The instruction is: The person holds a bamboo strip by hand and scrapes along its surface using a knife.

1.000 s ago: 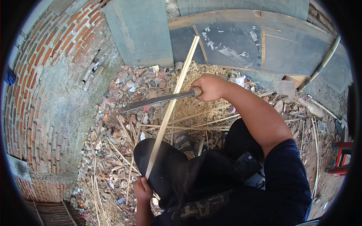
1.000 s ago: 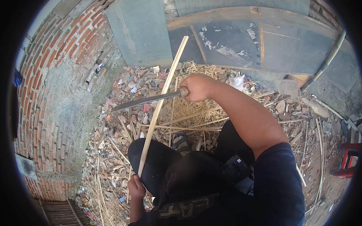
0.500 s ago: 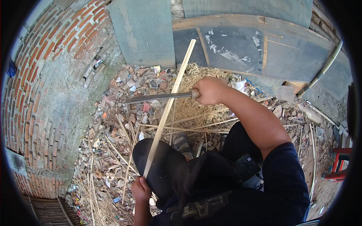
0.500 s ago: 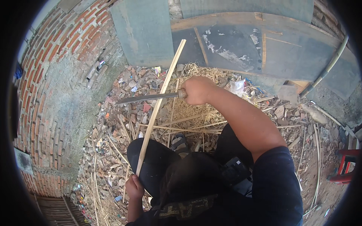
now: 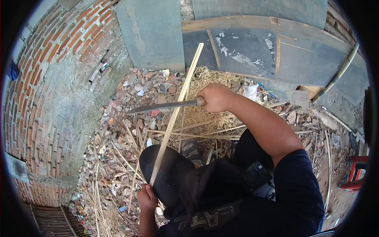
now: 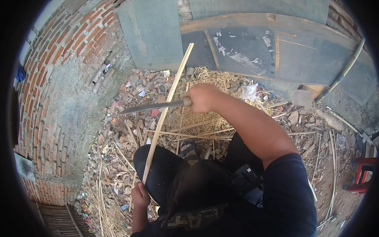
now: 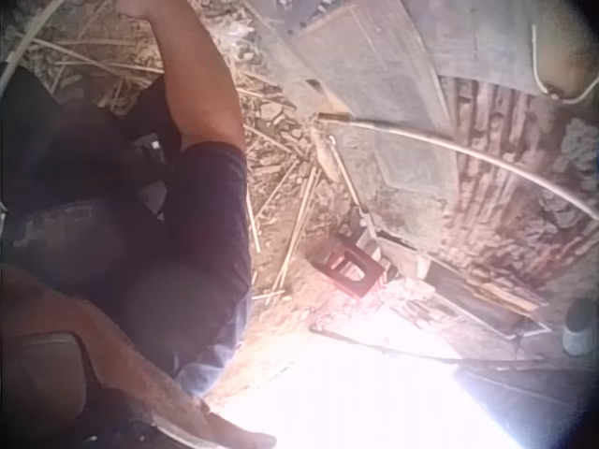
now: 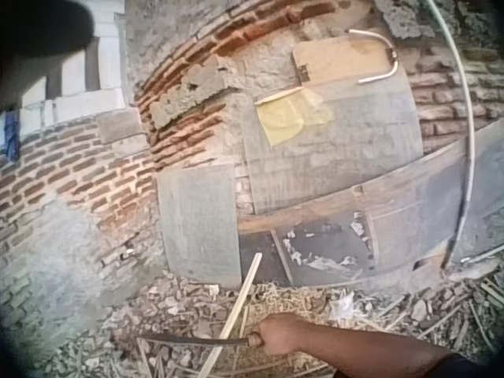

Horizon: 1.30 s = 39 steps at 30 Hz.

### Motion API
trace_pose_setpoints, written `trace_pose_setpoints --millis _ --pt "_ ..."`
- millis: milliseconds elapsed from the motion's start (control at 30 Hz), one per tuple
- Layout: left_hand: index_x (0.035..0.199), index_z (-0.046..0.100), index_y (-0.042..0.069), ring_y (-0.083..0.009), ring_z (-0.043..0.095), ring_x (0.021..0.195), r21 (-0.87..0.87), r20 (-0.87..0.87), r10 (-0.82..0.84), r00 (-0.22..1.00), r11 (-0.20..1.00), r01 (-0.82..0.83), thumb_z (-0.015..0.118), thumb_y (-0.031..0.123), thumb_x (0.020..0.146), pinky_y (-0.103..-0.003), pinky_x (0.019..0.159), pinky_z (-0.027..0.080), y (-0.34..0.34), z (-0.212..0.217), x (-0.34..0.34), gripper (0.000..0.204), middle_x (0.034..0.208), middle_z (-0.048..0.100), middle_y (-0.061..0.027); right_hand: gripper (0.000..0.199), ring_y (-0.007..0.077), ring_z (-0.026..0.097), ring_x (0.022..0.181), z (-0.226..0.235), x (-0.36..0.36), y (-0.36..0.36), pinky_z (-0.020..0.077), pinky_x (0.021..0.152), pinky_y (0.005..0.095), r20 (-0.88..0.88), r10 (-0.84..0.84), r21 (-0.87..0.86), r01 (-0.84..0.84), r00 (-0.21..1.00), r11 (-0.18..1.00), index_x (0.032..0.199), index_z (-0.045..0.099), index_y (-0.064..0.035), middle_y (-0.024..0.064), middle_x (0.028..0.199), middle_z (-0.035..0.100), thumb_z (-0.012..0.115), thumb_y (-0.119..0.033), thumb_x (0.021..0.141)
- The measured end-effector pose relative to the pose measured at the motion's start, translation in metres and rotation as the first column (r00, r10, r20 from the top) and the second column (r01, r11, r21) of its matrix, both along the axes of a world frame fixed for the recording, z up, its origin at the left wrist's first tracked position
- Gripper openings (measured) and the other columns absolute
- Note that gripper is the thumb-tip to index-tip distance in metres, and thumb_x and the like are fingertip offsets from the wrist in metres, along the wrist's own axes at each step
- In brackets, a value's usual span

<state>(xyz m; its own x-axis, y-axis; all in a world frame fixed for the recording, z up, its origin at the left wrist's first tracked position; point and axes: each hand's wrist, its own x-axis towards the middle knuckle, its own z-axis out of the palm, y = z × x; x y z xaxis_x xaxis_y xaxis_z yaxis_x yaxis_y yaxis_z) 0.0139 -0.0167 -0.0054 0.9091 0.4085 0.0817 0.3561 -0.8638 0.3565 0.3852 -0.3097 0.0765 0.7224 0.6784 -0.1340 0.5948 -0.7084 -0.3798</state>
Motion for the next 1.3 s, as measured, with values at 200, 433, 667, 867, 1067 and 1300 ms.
trace_pose_setpoints --millis 200,433,667,867,1067,1300 --pt "0.075 0.053 0.0 -0.0493 0.057 0.062 -0.013 -0.003 0.008 1.0 1.0 -0.008 0.032 0.034 0.107 -0.053 0.055 0.039 -0.005 0.005 0.003 0.051 0.061 0.054 -0.0249 0.022 0.0329 0.069 0.09 -0.006 0.003 0.002 0.0552 0.082 0.0469 0.005 -0.013 -0.022 0.013 1.0 1.0 0.098 0.072 -0.0115 0.0141 0.09 0.071 0.062 -0.02 0.08" --pt "0.076 0.054 0.003 -0.0483 0.057 0.058 0.018 -0.02 -0.02 1.0 1.0 0.021 0.035 0.03 0.105 -0.055 0.053 0.041 0.01 -0.003 0.002 0.044 0.059 0.055 -0.0241 0.022 0.0334 0.069 0.089 -0.018 0.013 -0.006 0.055 0.08 0.0472 -0.025 -0.058 0.044 0.059 0.998 0.997 0.097 0.072 -0.0114 0.015 0.091 0.071 0.061 -0.02 0.079" --pt "0.077 0.055 0.003 -0.049 0.056 0.058 -0.063 -0.018 -0.027 0.999 0.998 0.025 0.035 0.031 0.106 -0.055 0.053 0.041 0.008 0.002 0.007 0.045 0.059 0.055 -0.0238 0.024 0.0338 0.069 0.086 -0.022 0.026 -0.002 0.0543 0.081 0.0472 -0.133 -0.104 0.052 0.111 0.986 0.992 0.097 0.071 -0.0072 0.0166 0.091 0.071 0.064 -0.022 0.08" --pt "0.077 0.056 0.003 -0.0491 0.058 0.06 -0.029 -0.065 -0.019 0.998 0.999 0.017 0.034 0.033 0.106 -0.055 0.053 0.041 0.02 0.005 0.002 0.047 0.061 0.056 -0.0245 0.023 0.0295 0.069 0.083 -0.044 0.049 -0.033 0.0557 0.078 0.0456 0.023 -0.173 0.14 0.168 0.985 0.976 0.094 0.071 -0.007 0.0147 0.083 0.069 0.059 -0.026 0.09" --pt "0.073 0.052 0.002 -0.0485 0.056 0.059 -0.09 -0.07 -0.02 0.997 0.996 0.013 0.033 0.033 0.106 -0.053 0.053 0.039 0.014 0.008 0.008 0.05 0.058 0.053 -0.0227 0.024 0.0245 0.066 0.074 -0.004 -0.003 -0.006 0.0568 0.074 0.0437 0.096 0.105 -0.029 -0.103 0.99 0.994 0.087 0.07 -0.0069 0.0124 0.076 0.066 0.055 -0.024 0.093" --pt "0.074 0.054 0.0 -0.043 0.057 0.057 -0.214 -0.097 0.005 0.995 0.976 -0.025 0.032 0.037 0.108 -0.049 0.053 0.04 0.027 0.008 0.007 0.055 0.058 0.054 -0.0201 0.023 0.0317 0.067 0.077 -0.056 0.059 -0.043 0.0546 0.077 0.0465 -0.033 -0.293 0.243 0.292 0.956 0.925 0.088 0.069 -0.0031 0.0168 0.077 0.066 0.061 -0.025 0.086"
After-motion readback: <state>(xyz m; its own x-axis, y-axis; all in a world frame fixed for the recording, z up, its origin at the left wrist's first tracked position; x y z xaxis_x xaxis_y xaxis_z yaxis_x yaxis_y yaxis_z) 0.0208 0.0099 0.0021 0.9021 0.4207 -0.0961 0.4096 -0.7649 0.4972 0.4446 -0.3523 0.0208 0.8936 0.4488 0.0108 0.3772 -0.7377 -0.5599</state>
